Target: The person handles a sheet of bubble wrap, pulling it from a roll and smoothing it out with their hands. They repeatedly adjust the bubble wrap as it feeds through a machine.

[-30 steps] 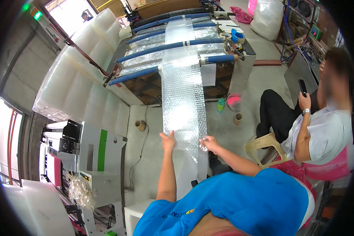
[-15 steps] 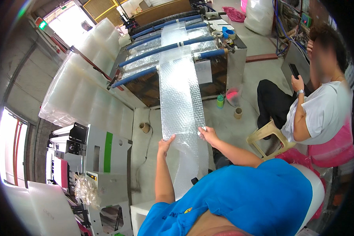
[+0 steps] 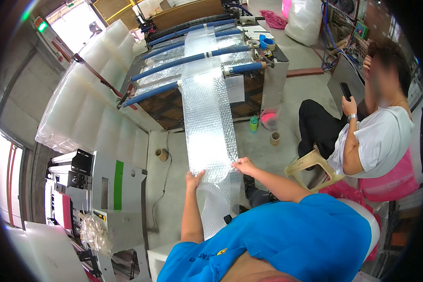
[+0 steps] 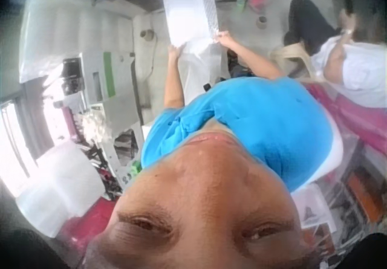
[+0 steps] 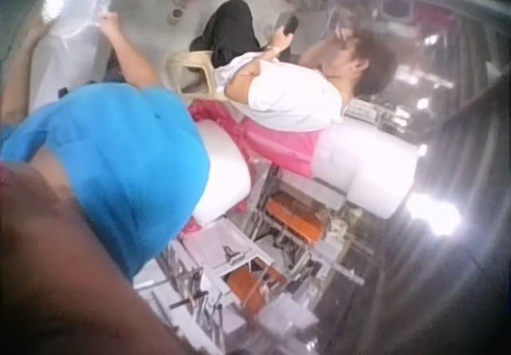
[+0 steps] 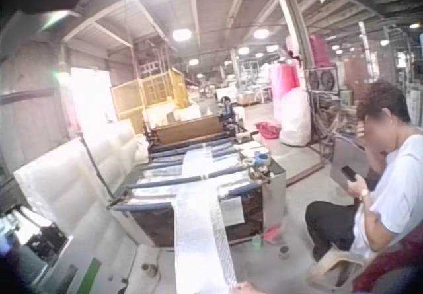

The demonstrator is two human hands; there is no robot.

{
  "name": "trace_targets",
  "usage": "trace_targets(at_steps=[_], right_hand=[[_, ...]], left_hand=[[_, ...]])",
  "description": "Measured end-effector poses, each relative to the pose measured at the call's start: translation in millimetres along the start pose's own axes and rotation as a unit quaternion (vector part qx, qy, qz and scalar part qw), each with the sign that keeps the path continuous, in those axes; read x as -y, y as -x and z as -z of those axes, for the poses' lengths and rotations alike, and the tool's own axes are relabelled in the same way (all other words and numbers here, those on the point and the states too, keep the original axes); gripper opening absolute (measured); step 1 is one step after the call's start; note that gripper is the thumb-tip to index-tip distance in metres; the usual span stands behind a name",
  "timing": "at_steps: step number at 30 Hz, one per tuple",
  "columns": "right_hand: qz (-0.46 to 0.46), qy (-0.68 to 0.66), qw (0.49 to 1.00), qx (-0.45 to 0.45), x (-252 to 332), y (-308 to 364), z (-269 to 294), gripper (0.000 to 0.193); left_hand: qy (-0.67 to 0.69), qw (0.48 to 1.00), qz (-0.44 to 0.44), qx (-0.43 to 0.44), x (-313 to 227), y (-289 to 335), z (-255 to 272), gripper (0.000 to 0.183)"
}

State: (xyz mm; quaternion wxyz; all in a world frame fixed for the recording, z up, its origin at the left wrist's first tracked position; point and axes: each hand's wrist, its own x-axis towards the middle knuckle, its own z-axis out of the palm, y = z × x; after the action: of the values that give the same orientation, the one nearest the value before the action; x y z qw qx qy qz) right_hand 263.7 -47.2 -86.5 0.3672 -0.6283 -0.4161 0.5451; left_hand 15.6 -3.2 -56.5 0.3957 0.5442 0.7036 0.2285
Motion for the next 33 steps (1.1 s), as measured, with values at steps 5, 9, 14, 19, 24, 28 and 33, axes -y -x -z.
trace_targets(at_steps=[5,9,14,19,24,28,33], right_hand=[[-0.030,-0.030,0.998,0.056,-21,-24,3,0.021],[-0.069,0.030,0.995,0.067,-35,-39,8,0.026],[-0.090,0.128,0.980,0.121,-65,-56,8,0.030],[-0.097,0.139,0.980,0.104,-46,-85,19,0.029],[-0.026,0.159,0.987,0.014,7,-120,44,0.029],[-0.019,0.157,0.987,-0.039,25,-157,43,0.032],[0.009,0.081,0.992,-0.100,56,-179,46,0.030]], left_hand=[[-0.023,1.000,0.012,0.008,24,-23,-18,0.060],[-0.063,0.996,0.050,0.025,31,-37,-34,0.060],[-0.060,0.992,0.052,0.100,71,-56,-53,0.061],[-0.027,0.993,0.072,0.088,76,-89,-65,0.065],[-0.046,0.997,0.005,0.065,4,-144,-66,0.064],[0.017,0.998,0.008,0.059,-20,-180,-63,0.063],[0.001,0.999,-0.037,-0.014,-71,-196,-49,0.059]])
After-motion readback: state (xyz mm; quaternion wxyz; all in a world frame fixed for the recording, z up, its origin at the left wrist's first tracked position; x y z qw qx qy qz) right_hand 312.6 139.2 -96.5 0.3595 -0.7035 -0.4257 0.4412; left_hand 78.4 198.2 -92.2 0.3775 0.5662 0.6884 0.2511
